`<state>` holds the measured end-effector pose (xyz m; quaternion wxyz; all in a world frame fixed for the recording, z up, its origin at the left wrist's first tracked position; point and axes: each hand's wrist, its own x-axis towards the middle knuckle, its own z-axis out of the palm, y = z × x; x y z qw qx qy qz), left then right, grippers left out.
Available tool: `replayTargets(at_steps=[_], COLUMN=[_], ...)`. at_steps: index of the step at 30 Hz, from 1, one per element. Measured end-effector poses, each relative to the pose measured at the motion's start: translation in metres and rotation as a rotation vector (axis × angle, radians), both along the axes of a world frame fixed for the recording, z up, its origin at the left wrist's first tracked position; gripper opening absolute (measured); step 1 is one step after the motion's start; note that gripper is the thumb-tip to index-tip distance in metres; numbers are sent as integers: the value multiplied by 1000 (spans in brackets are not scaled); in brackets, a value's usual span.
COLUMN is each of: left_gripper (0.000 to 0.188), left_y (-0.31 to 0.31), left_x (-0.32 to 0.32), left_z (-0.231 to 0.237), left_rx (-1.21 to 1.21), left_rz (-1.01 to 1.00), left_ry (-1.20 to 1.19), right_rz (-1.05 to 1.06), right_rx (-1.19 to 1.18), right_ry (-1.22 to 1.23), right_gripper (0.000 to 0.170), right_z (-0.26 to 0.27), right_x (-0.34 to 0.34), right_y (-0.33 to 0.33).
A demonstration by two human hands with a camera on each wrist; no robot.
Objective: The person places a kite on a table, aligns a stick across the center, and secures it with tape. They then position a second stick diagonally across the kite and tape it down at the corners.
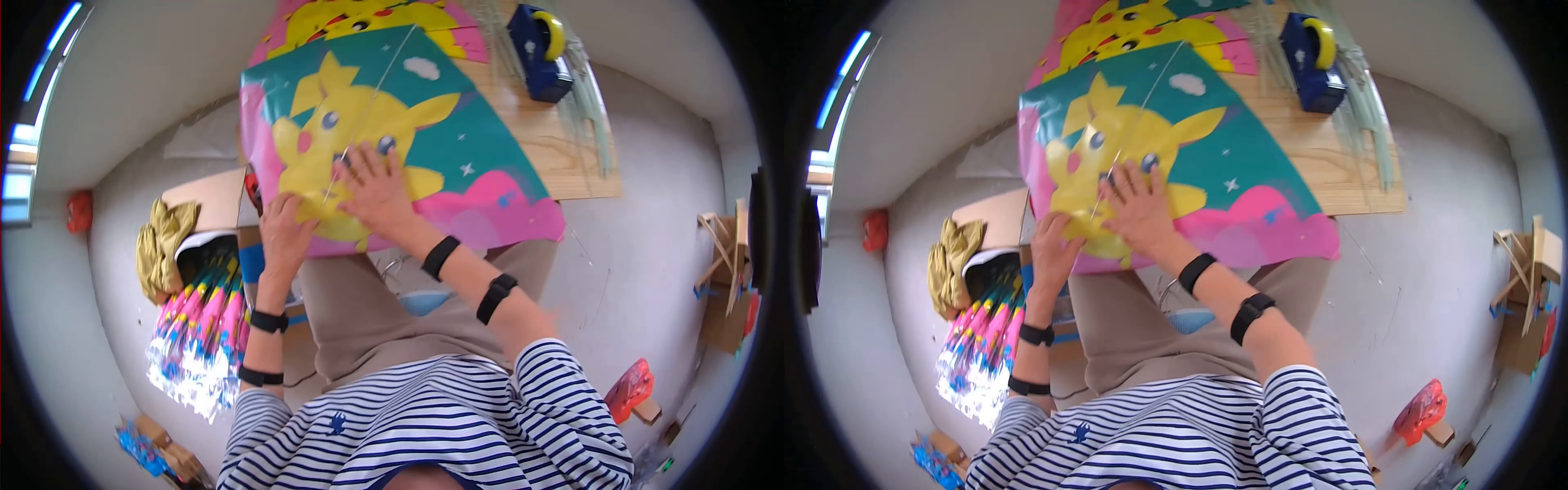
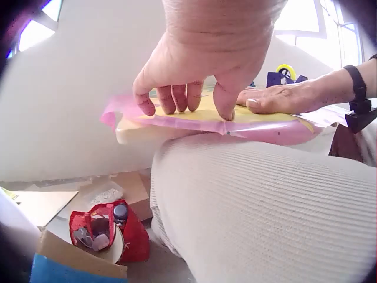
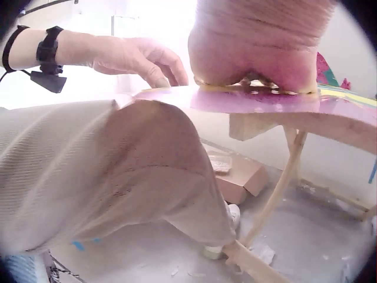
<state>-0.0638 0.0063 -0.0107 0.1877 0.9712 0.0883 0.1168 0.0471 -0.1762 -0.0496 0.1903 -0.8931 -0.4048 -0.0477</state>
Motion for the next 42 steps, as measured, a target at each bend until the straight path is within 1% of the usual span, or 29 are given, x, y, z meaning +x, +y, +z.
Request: replayTargets(at_steps=[3,6,7,9,10,11,13,14,15,17,18,21,24,28,30,32,33,35,36,38,39,42], left_gripper=[46,50,57,63,65,72,74,75,77,79,80,82,82,80,81,84,83,81,76,68,62,47], left_y=[-1,-22,-37,-44,-49,-57,-72,-80,-88,-100,-99,-92,-80,-73,-72,-74,-75,-77,-79,-87,-92,-109], left_x=[-1,21,27,33,36,39,43,45,47,50,52,55,66,74,76,76,77,79,78,77,80,94], left_z=[11,20,34,27,24,28,27,27,27,28,27,22,22,29,32,34,34,34,33,32,31,28], left_rx=[48,59,30,68,88,81,63,55,55,59,80,113,92,58,54,67,74,84,94,120,66,-75], left_rz=[25,-148,-169,-217,-243,-262,-369,-421,-432,-448,-444,-435,-423,-437,-435,-412,-401,-379,-374,-363,-371,-401], left_ry=[99,-35,38,71,88,175,169,166,199,265,261,259,253,263,273,290,291,295,272,220,183,69], right_rz=[10,17,-18,-142,-275,-409,-707,-786,-865,-954,-995,-930,-964,-1003,-1007,-960,-937,-829,-774,-686,-642,-510], right_rx=[106,216,307,374,324,273,187,147,108,14,-33,-17,90,273,407,460,482,603,663,684,698,591], right_ry=[37,103,39,-36,-57,-78,-171,-180,-187,-19,67,221,218,235,244,189,169,287,342,396,424,285], right_gripper=[74,71,61,43,36,29,25,27,29,28,28,22,16,16,18,15,14,12,12,8,7,3], right_z=[-1,-4,6,11,10,10,9,8,8,15,19,21,15,16,16,15,14,28,34,37,36,25], right_x=[-13,-11,-2,36,60,86,136,161,183,212,221,234,241,239,238,229,221,195,180,144,126,79], right_y=[0,-2,-7,-33,-49,-66,-99,-115,-126,-136,-139,-148,-154,-164,-172,-181,-186,-200,-206,-219,-225,-234])
